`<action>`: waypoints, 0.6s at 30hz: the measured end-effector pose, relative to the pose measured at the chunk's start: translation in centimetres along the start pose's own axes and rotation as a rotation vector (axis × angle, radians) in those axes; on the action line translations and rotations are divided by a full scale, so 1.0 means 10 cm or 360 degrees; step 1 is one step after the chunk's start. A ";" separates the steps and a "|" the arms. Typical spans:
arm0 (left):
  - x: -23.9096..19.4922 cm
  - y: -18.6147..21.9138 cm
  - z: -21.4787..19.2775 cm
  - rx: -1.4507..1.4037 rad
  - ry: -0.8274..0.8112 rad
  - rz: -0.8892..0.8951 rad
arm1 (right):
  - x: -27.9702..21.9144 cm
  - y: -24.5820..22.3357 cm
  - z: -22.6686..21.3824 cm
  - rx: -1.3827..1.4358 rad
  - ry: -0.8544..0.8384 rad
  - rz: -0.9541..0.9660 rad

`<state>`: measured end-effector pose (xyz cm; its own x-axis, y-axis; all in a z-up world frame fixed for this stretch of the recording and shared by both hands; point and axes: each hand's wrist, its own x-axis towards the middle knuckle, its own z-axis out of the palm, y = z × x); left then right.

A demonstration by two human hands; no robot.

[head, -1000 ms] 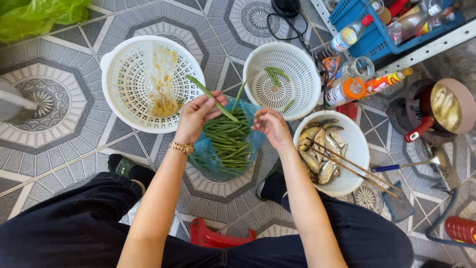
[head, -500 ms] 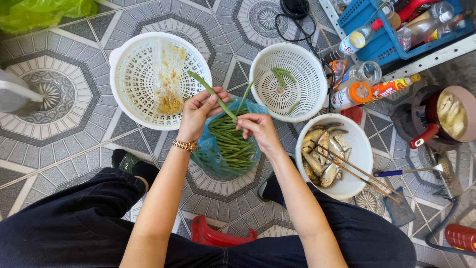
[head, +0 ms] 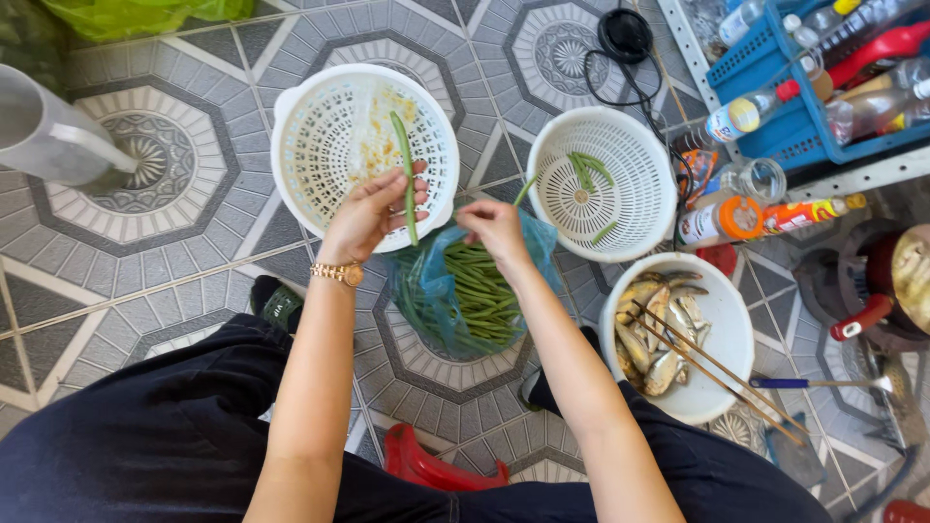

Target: The person sits on a low stool and snaps the ends off green beans, placing them into a white colander. The person then uses chopsticks to flip fish frying in a pan on a portable stove.

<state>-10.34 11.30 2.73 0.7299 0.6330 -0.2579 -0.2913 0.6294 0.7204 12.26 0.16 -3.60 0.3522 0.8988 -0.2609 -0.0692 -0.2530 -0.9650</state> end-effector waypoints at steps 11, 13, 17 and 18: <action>-0.07 0.03 -0.25 0.0342 0.0281 0.0022 | 0.08 -0.88 0.40 -0.0902 0.0202 -0.1290; -0.07 0.00 -0.25 0.0350 0.0310 0.0043 | 0.02 -0.99 0.39 -0.1140 0.0231 -0.1383; -0.09 0.10 -0.25 0.0333 0.0368 0.0121 | 0.03 -1.15 0.46 -0.0918 0.0101 -0.0865; -0.09 0.12 -0.26 0.0305 0.0352 0.0140 | 0.02 -1.18 0.48 -0.0923 0.0061 -0.0934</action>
<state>-12.96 12.68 2.17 0.5486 0.7772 -0.3081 -0.2100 0.4848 0.8490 8.62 5.07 7.58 0.2132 0.9322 0.2924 0.6250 0.0999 -0.7742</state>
